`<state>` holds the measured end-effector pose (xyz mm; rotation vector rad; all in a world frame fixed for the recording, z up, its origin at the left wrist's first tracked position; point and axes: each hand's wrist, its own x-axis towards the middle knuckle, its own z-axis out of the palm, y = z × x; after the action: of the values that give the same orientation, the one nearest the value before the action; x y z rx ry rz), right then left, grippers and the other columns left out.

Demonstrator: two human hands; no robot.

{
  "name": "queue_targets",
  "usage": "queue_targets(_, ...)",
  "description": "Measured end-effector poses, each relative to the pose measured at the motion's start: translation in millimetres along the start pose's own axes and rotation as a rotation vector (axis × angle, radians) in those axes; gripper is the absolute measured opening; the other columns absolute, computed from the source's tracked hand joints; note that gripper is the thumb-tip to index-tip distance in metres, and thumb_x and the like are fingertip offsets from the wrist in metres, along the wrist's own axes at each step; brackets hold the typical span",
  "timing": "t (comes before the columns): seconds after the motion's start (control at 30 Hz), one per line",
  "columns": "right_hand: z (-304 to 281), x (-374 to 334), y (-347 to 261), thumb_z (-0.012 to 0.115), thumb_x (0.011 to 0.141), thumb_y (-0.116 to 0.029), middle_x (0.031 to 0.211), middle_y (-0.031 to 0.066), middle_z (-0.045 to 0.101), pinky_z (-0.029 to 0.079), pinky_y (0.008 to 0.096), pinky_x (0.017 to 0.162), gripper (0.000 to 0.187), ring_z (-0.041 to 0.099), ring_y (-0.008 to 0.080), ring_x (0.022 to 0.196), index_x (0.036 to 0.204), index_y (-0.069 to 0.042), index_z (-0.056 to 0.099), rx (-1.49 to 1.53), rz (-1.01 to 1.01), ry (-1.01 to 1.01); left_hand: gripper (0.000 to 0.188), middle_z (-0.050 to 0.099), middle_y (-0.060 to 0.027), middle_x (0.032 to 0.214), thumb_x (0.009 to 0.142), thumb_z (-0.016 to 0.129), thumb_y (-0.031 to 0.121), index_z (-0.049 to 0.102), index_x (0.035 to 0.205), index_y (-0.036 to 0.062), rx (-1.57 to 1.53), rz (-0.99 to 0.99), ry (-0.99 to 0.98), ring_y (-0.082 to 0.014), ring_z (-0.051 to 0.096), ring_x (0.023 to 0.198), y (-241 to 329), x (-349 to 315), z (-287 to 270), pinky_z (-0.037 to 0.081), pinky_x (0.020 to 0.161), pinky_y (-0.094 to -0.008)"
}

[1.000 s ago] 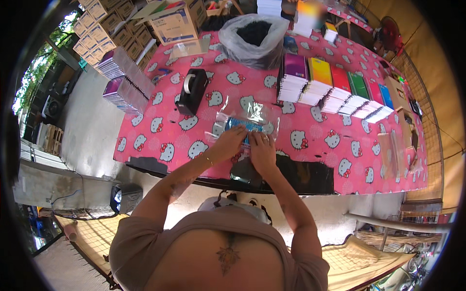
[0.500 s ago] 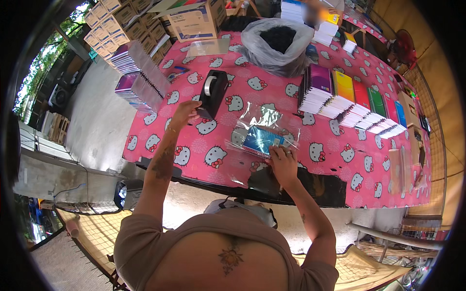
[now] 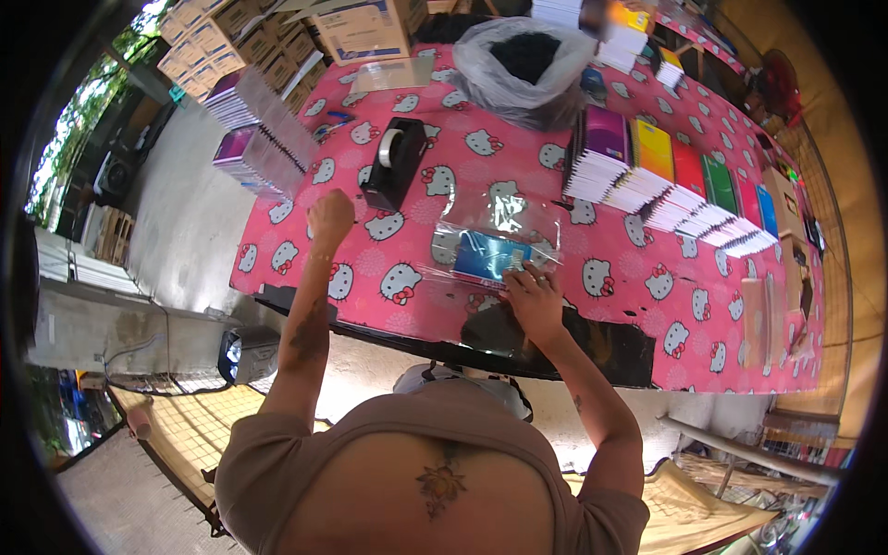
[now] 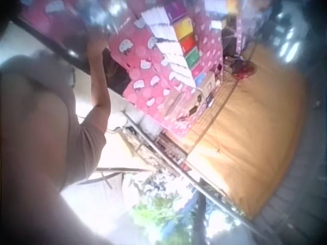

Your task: The person picks up notebooks of various colors from the table, stacks them, places a stack into a plastic sleeve, and seals it with tape.

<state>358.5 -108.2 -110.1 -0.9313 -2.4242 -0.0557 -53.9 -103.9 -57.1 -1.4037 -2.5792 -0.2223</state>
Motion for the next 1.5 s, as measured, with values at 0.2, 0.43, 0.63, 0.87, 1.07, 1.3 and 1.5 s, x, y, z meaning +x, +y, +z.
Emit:
queue_targets(0.2,10,-4,4,0.077,0.074,-0.028,0.106,-0.0004,0.066,0.044,0.0423,0.094,0.039,0.064,0.0226,0.110,0.109,-0.015,0.068,0.026,-0.019,0.031,0.029,0.072,-0.0151,0.079,0.082,0.071,0.033,0.072,0.081,0.0036,-1.011,0.247,-0.431,-0.0312,0.071,0.074,157,-116,-34,0.055,0.066,-0.0393)
queue_targets(0.43,3,-11,2,0.077,0.076,-0.030,0.112,0.0016,0.062,0.041,0.0434,0.096,0.043,0.059,0.0248,0.113,0.115,-0.016,0.066,0.070,0.004,-0.050,0.039,0.070,-0.0182,0.074,0.084,0.073,0.042,0.066,0.081,0.0036,-0.273,0.384,-0.311,-0.0374,0.069,0.075,186,-147,-1,0.050,0.076,-0.0491)
queue_targets(0.63,-22,15,9,0.068,0.087,-0.040,0.124,0.0060,0.057,0.035,0.0492,0.103,0.040,0.052,0.0258,0.121,0.122,-0.018,0.068,0.166,0.041,-0.147,0.034,0.069,-0.0153,0.076,0.084,0.073,0.038,0.060,0.084,0.0062,-0.279,0.359,-0.294,-0.0366,0.069,0.077,168,-161,-16,0.048,0.077,-0.0503)
queue_targets(0.87,8,101,95,0.051,0.094,-0.062,0.117,0.0143,0.066,0.046,0.0421,0.097,0.060,0.062,0.0305,0.115,0.131,-0.017,0.065,0.729,0.229,-0.584,0.027,0.066,-0.0162,0.089,0.084,0.072,0.020,0.064,0.106,0.0054,-0.578,0.901,0.334,-0.0333,0.066,0.083,163,-180,-18,0.049,0.076,-0.0456)
queue_targets(1.07,-25,125,101,0.032,0.092,-0.080,0.118,0.0168,0.067,0.046,0.0408,0.098,0.086,0.064,0.0237,0.113,0.145,-0.015,0.050,1.306,0.615,-1.014,0.026,0.066,-0.0213,0.087,0.090,0.056,-0.001,0.062,0.115,0.0020,-1.052,0.350,0.016,-0.0369,0.067,0.078,122,-144,6,0.052,0.069,-0.0398)
queue_targets(1.3,-83,100,19,0.072,0.088,-0.033,0.140,0.0091,0.054,0.039,0.0467,0.105,0.027,0.049,0.0309,0.132,0.108,-0.014,0.069,0.616,-0.237,-0.180,0.032,0.067,-0.0184,0.090,0.088,0.069,0.014,0.065,0.118,0.0042,-0.892,0.237,0.516,-0.0322,0.066,0.064,65,-79,45,0.054,0.061,-0.0421)
queue_targets(1.5,-98,104,-13,0.075,0.081,-0.026,0.123,0.0029,0.063,0.038,0.0478,0.104,0.023,0.060,0.0270,0.113,0.101,-0.015,0.069,0.437,-0.090,-0.022,0.030,0.064,-0.0040,0.087,0.087,0.074,0.022,0.068,0.111,0.0060,-1.087,-0.258,-0.483,-0.0138,0.062,0.079,-10,34,28,0.050,0.067,-0.0291)
